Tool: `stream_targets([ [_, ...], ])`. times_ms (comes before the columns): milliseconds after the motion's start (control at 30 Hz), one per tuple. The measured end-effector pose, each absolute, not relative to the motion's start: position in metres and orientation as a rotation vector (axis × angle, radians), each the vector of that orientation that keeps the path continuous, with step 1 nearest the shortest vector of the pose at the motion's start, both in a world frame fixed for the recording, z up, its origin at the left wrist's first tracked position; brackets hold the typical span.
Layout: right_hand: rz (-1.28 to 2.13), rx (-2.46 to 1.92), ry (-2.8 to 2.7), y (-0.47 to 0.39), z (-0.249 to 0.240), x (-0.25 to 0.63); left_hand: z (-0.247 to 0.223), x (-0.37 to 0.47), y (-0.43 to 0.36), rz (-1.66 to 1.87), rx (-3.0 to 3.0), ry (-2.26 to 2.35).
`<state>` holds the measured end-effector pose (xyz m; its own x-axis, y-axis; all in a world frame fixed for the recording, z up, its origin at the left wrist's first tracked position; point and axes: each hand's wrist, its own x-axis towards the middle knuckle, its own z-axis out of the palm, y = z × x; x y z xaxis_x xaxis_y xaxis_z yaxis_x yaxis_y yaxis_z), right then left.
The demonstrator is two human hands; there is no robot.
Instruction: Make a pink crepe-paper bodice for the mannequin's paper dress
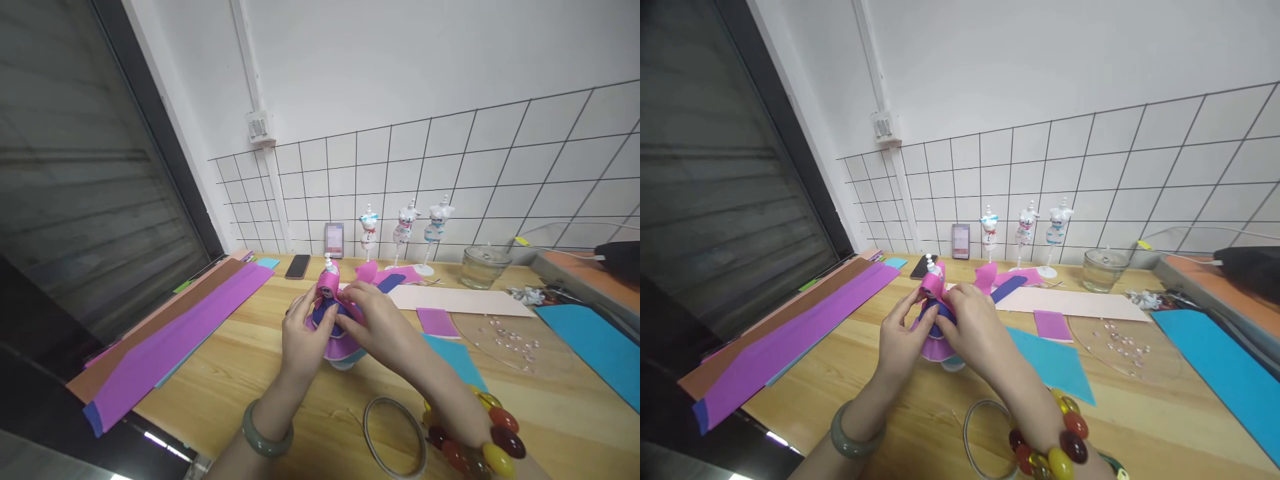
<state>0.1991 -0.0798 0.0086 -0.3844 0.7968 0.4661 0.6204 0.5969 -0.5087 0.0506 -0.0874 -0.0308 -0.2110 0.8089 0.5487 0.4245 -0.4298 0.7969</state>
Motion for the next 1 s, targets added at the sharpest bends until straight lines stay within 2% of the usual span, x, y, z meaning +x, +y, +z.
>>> stream_targets([
  [367,0.636,-1.025,-2.169,-0.093,0.023,0.198,-0.018,0.048,-0.085,1.658,1.593,1.463],
  [667,0.678,-1.096,-2.026,-0.076,0.011,0.209,-0.020,0.043,-0.084,1.649,1.486,1.256],
  [1000,0.916,-1.041,-1.884,-0.062,0.000,0.203,-0.019,0.035,-0.080,1.577,1.508,1.187],
])
